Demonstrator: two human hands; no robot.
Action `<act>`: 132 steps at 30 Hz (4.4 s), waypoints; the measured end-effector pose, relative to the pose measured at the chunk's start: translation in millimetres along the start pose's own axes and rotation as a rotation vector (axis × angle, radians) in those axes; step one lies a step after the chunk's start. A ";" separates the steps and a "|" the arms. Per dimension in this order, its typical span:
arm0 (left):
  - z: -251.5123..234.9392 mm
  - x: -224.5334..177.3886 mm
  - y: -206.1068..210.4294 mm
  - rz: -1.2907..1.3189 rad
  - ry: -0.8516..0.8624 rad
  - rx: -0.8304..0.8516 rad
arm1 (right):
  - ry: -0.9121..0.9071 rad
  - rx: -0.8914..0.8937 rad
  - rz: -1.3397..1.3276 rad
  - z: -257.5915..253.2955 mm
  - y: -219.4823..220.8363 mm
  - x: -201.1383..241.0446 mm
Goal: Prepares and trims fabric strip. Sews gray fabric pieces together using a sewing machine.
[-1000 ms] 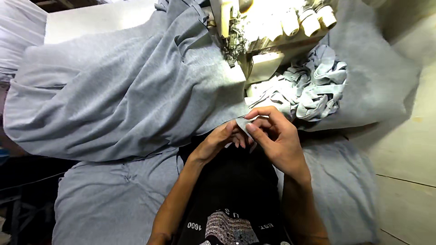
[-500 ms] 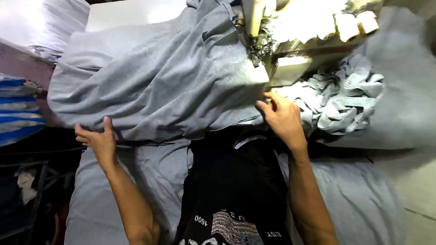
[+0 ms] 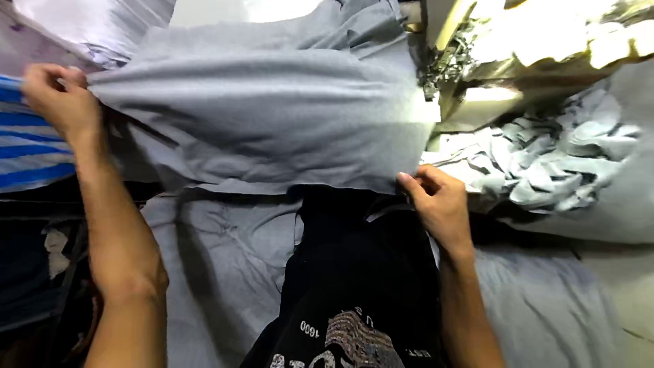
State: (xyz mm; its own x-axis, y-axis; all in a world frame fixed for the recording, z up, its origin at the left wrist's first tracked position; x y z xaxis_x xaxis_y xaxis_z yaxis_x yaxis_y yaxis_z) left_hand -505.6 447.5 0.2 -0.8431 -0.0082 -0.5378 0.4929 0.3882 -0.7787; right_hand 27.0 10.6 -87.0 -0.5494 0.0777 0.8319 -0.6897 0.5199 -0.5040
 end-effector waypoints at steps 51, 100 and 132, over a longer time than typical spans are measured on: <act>381.3 -342.0 89.6 0.764 0.735 0.831 | 0.024 -0.140 -0.037 46.4 -3.8 -15.0; 383.2 -406.8 124.1 0.531 0.809 0.779 | -0.017 -0.302 -0.321 -0.7 -15.2 -10.8; 351.6 -415.0 138.4 0.575 0.750 0.648 | -0.025 -0.404 -0.028 13.4 -17.3 -10.9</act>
State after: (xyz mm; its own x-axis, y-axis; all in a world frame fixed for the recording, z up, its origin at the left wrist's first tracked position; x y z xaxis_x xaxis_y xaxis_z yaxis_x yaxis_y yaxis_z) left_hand -11.9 180.6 1.9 -0.2657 0.6526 -0.7096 0.6818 -0.3933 -0.6169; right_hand 38.7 -10.7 -90.4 -0.5477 0.0401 0.8357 -0.4667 0.8144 -0.3449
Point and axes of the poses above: each hand's wrist, its own z-axis away from the middle knuckle, its own y-axis out of the palm, x = y × z, the point moved 10 cm from there along -z, towards the middle knuckle, and after that the axes turned 7 degrees about -y, right-handed, at the moved point
